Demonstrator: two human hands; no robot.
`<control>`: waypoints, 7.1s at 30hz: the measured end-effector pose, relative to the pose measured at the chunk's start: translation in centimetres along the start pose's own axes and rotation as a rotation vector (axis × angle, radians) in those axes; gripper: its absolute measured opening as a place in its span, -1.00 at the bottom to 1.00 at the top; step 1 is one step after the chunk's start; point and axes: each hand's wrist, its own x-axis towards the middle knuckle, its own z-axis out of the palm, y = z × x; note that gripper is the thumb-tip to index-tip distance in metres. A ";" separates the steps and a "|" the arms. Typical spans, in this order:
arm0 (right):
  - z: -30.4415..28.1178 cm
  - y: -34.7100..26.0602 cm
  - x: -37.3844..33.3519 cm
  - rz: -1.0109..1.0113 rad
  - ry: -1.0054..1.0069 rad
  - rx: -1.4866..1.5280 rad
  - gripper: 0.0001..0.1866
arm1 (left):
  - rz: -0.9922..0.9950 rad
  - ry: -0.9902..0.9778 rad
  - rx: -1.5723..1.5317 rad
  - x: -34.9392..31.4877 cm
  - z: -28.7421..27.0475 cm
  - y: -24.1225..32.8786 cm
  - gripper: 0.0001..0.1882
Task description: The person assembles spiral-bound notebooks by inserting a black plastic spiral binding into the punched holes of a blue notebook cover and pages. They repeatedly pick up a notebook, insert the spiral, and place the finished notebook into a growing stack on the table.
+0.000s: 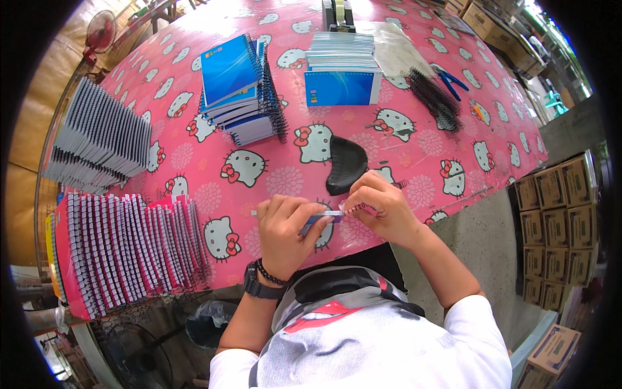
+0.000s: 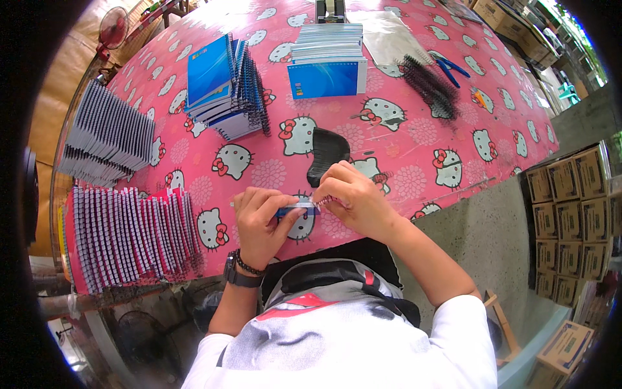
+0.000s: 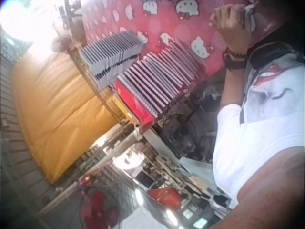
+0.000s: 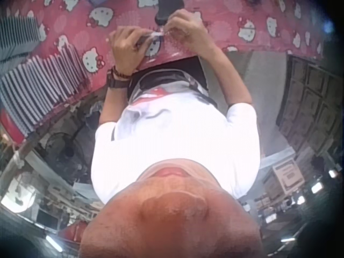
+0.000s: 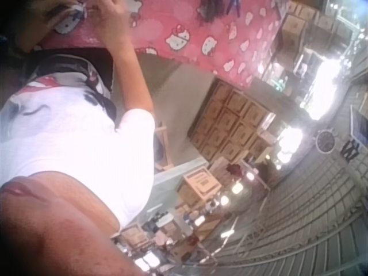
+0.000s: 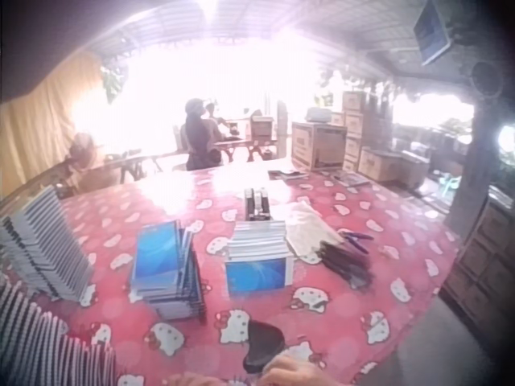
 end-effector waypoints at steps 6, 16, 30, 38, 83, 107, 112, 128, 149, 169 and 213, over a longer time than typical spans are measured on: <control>-0.2 0.3 -0.8 0.056 -0.108 0.030 -0.70 | -0.008 0.016 0.018 0.1 0.1 0.1 -0.79; 0.0 -1.4 -1.0 0.207 -0.166 0.153 -0.52 | 0.067 -0.081 -0.048 -0.2 0.6 1.2 -0.73; -0.7 6.7 4.1 0.007 -0.207 -0.372 -0.33 | 0.109 -0.216 -0.008 -0.6 -0.7 0.8 -0.74; -1.5 5.9 2.0 0.293 -0.176 0.190 -0.46 | 0.090 -0.104 0.022 -0.4 -1.7 0.4 -0.67; 2.0 -0.9 4.4 0.213 -0.299 0.461 -0.52 | -0.314 -0.073 -0.847 -5.1 0.7 -6.5 -0.51; 2.0 -3.8 3.0 0.033 0.124 0.131 -0.75 | -0.339 0.136 -1.037 -0.3 0.1 -1.4 -0.86; 2.1 -4.0 3.4 0.085 0.121 0.201 -0.75 | -0.337 0.190 -0.896 -0.2 -0.4 -0.8 -0.87; 2.3 -4.3 4.0 -0.035 0.149 0.046 -0.72 | -0.275 0.268 -0.749 1.1 -0.2 -0.2 -0.75; -6.6 7.8 5.1 0.241 0.024 -0.313 -0.70 | -0.245 0.621 0.239 12.1 -5.4 -9.0 -0.60; -8.1 12.7 13.1 0.076 0.347 -0.481 -0.74 | -0.014 0.462 -0.125 6.1 -2.2 -1.1 -0.65; 0.3 0.0 3.4 0.380 0.197 1.234 -0.56 | -0.930 0.075 -1.782 -0.4 3.3 -3.9 -0.71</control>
